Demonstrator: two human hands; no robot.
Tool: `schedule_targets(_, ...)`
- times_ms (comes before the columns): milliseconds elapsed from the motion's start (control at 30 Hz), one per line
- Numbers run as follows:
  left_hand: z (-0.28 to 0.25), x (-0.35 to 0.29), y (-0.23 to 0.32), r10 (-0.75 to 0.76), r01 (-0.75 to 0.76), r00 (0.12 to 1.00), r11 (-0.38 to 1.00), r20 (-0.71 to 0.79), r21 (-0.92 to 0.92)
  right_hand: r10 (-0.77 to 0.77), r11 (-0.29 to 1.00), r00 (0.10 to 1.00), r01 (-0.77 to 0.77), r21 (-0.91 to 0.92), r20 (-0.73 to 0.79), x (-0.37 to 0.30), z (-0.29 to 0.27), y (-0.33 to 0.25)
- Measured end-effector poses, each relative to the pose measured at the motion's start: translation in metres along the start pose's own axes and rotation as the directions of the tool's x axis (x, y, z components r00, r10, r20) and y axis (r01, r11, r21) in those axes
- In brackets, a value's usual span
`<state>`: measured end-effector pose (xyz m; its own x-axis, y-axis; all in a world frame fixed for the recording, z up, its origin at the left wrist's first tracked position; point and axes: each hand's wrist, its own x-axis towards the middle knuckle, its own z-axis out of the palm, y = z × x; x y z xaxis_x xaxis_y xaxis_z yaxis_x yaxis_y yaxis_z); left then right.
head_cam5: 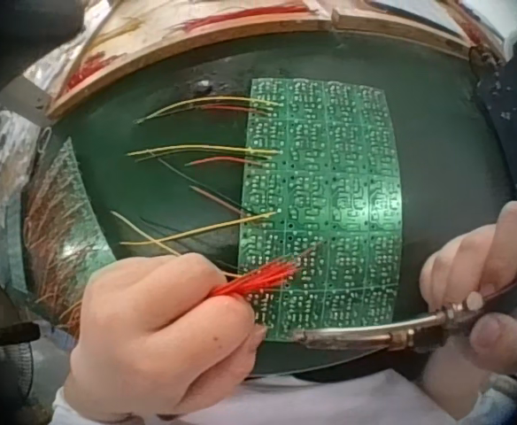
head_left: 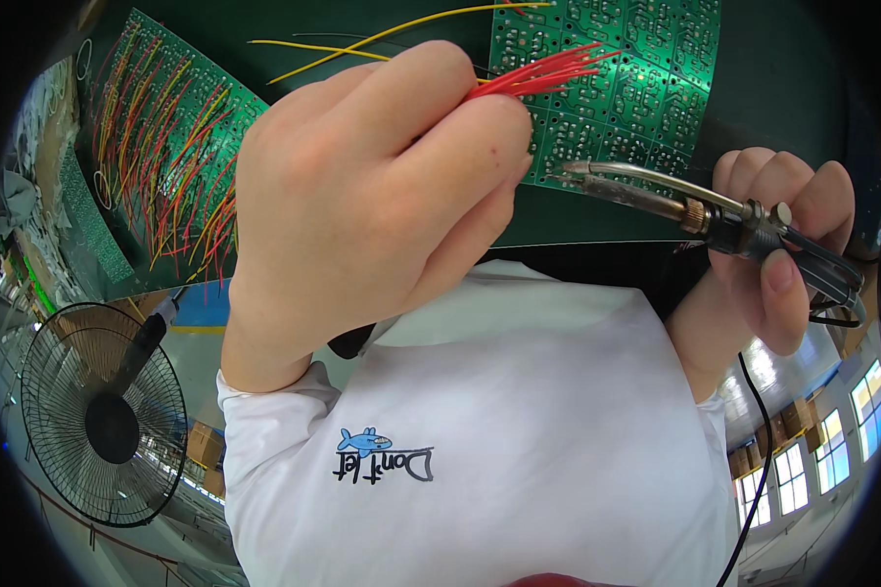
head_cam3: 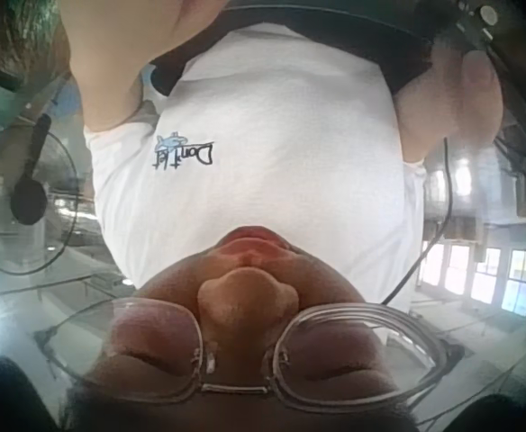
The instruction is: The person solders multiple colored wires onto a circuit board using a soldering iron and solder wire.
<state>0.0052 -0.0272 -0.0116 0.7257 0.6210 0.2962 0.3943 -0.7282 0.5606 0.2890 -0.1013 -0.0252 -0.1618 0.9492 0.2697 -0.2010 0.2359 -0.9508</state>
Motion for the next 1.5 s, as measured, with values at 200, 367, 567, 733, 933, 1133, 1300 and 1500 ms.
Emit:
schedule_targets(200,-0.018,0.006,0.01,-0.079,0.076,0.991,0.997,0.112,0.023,-0.054,0.991,0.989,0.07,0.118,-0.136,-0.005,0.01,0.008)
schedule_targets(367,-0.033,0.005,0.012,-0.065,0.064,0.997,0.997,0.028,0.042,-0.034,0.991,0.985,0.055,0.122,-0.17,-0.009,0.01,0.008)
schedule_targets(567,-0.047,0.009,0.001,0.007,-0.003,0.982,1.0,-0.191,0.02,-0.048,0.991,0.984,0.068,0.116,-0.171,-0.01,0.008,0.009)
schedule_targets(733,-0.082,0.004,-0.002,0.002,-0.01,0.907,1.0,-0.422,-0.018,-0.049,0.987,0.988,0.071,0.144,-0.149,-0.008,0.009,0.009)
schedule_targets(933,-0.045,0.006,0.01,-0.149,0.151,0.983,0.989,-0.109,0.006,-0.061,0.976,0.984,0.093,0.195,-0.165,-0.008,0.008,0.012)
schedule_targets(1133,-0.007,0.0,0.006,-0.106,0.116,0.99,0.986,-0.088,0.123,-0.026,0.998,0.994,0.032,0.053,-0.104,-0.01,0.004,-0.006)
schedule_targets(1300,0.008,-0.002,-0.011,-0.004,0.026,0.978,0.995,-0.208,0.1,-0.007,1.0,0.998,0.007,0.0,-0.056,0.0,0.003,-0.004)
schedule_targets(1500,0.009,-0.003,-0.011,0.024,-0.007,0.953,0.998,-0.302,0.057,-0.037,0.998,0.998,0.039,0.045,-0.054,0.007,0.0,0.006)
